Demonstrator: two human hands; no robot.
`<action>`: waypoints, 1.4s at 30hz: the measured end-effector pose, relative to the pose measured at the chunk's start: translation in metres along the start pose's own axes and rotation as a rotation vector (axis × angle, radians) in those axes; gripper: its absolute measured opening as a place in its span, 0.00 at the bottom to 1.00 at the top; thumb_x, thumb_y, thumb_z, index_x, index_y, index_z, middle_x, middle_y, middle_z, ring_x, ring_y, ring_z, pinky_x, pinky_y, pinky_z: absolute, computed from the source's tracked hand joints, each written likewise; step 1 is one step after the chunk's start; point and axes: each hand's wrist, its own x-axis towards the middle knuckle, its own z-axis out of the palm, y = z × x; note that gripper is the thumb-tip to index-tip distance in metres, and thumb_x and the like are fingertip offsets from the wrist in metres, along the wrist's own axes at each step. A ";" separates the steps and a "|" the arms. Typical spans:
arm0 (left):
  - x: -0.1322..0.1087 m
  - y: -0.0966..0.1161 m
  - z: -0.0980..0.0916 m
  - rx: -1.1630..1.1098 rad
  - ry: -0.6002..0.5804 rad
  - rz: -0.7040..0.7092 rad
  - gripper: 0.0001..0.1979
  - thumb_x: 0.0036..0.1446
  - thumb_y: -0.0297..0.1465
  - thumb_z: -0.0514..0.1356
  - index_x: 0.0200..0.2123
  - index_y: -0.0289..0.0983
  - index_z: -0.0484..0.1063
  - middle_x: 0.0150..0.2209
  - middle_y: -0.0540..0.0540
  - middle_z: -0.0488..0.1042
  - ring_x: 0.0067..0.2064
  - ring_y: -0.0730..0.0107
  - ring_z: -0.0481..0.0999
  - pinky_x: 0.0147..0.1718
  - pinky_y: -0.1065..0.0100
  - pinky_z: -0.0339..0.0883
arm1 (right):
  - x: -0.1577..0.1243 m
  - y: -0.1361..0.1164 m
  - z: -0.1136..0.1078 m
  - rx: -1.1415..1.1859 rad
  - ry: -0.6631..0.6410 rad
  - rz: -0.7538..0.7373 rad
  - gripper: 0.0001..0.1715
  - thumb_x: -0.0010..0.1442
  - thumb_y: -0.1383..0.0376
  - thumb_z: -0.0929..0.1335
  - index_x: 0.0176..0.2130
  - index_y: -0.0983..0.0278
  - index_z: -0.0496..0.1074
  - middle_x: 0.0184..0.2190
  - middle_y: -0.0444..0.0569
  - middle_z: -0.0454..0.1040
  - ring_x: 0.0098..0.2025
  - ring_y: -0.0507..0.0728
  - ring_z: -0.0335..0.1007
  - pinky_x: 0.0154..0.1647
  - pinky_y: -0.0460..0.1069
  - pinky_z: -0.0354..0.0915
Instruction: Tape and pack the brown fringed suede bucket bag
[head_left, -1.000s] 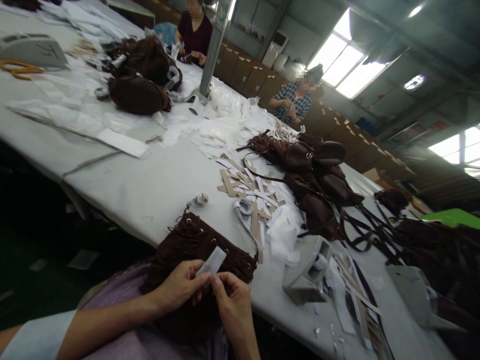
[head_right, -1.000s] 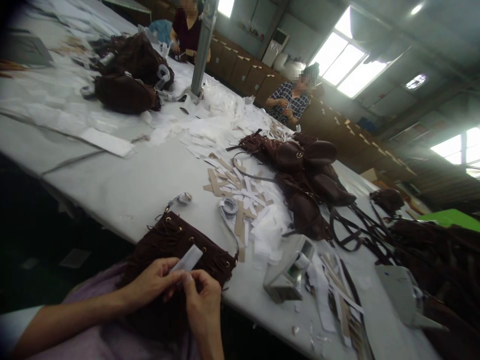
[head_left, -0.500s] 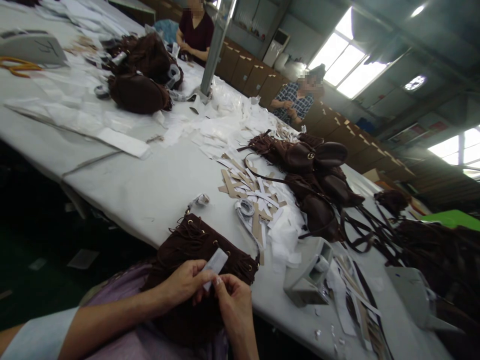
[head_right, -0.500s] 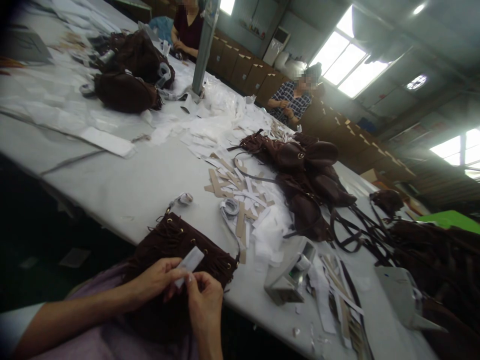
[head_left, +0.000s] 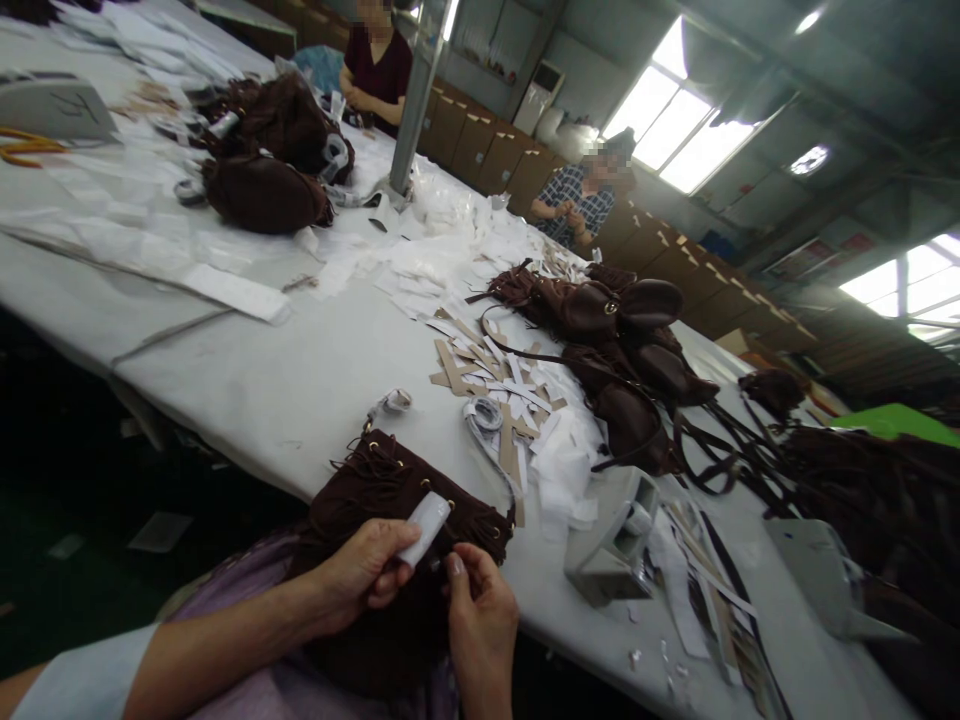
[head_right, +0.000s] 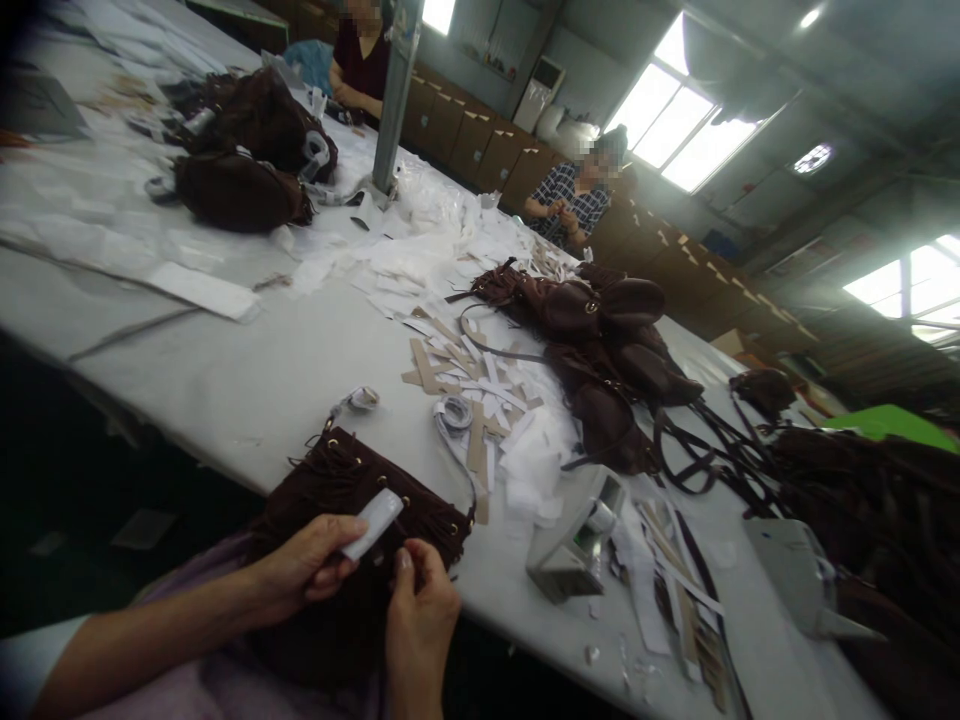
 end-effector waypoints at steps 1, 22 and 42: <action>0.000 0.000 0.001 0.020 0.007 0.021 0.19 0.51 0.46 0.60 0.25 0.35 0.64 0.15 0.56 0.63 0.12 0.85 0.50 0.11 0.79 0.41 | -0.004 0.002 -0.004 -0.037 0.075 -0.018 0.21 0.51 0.52 0.69 0.38 0.66 0.74 0.32 0.52 0.78 0.30 0.58 0.73 0.31 0.49 0.68; -0.002 -0.001 -0.002 0.431 -0.109 0.161 0.23 0.56 0.50 0.54 0.33 0.33 0.68 0.15 0.54 0.66 0.10 0.82 0.56 0.09 0.78 0.45 | -0.027 0.003 0.039 0.395 0.000 -0.020 0.40 0.55 0.52 0.68 0.59 0.70 0.55 0.42 0.57 0.77 0.44 0.61 0.74 0.48 0.54 0.67; 0.013 0.030 0.012 0.173 -0.072 0.011 0.20 0.51 0.44 0.63 0.33 0.30 0.72 0.25 0.46 0.73 0.25 0.73 0.70 0.26 0.72 0.61 | -0.037 -0.012 0.042 0.264 -0.043 -0.177 0.38 0.60 0.57 0.65 0.63 0.64 0.50 0.37 0.50 0.78 0.40 0.58 0.74 0.42 0.50 0.68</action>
